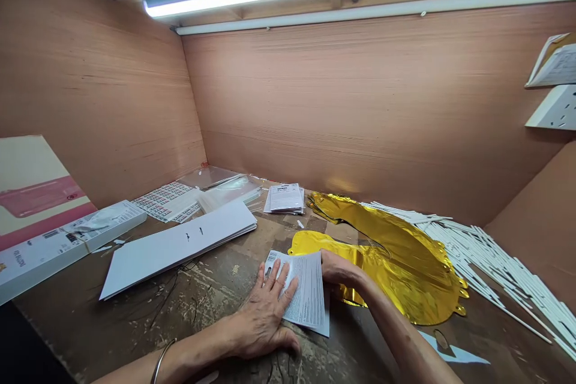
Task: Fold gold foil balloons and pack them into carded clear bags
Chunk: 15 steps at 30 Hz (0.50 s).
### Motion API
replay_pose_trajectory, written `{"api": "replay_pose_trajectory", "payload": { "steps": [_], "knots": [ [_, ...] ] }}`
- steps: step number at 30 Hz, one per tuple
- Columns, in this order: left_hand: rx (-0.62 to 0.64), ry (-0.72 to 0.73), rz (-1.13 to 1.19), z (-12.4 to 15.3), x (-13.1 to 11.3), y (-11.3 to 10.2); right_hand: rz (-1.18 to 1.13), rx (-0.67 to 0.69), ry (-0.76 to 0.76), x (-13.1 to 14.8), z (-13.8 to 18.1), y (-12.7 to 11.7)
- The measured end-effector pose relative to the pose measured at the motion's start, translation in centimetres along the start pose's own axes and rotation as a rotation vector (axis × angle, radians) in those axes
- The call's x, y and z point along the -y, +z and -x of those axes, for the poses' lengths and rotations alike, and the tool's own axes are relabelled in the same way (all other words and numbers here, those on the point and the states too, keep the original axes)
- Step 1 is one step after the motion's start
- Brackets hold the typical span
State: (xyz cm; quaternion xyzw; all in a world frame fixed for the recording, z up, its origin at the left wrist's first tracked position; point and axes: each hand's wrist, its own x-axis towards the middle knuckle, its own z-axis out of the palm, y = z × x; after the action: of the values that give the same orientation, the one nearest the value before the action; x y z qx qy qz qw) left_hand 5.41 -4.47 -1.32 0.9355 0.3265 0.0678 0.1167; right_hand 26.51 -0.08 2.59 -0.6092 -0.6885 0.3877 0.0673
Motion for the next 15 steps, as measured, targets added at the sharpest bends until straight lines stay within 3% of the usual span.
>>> {"api": "replay_pose_trajectory", "payload": {
  "steps": [4, 6, 9, 12, 15],
  "knots": [
    [0.093, -0.016, -0.015, 0.1, -0.1, -0.4, 0.134, -0.316, 0.067, -0.2, 1.5, -1.8],
    [0.100, -0.017, -0.013, 0.2, -0.2, -0.5, 0.186, -0.480, -0.046, 0.1, 2.1, -1.4],
    [0.066, -0.006, 0.036, 0.3, -0.3, -0.5, 0.237, -0.451, -0.306, 0.2, 2.1, 1.0],
    [-0.143, -0.130, 0.250, -0.3, 0.2, -0.6, 0.226, -0.385, -0.299, -0.3, 1.6, 3.5],
    [-0.517, -0.507, 0.629, -1.7, 1.3, -1.2, 0.189, -0.382, -0.254, -0.7, 1.4, 4.3]
  ]
}}
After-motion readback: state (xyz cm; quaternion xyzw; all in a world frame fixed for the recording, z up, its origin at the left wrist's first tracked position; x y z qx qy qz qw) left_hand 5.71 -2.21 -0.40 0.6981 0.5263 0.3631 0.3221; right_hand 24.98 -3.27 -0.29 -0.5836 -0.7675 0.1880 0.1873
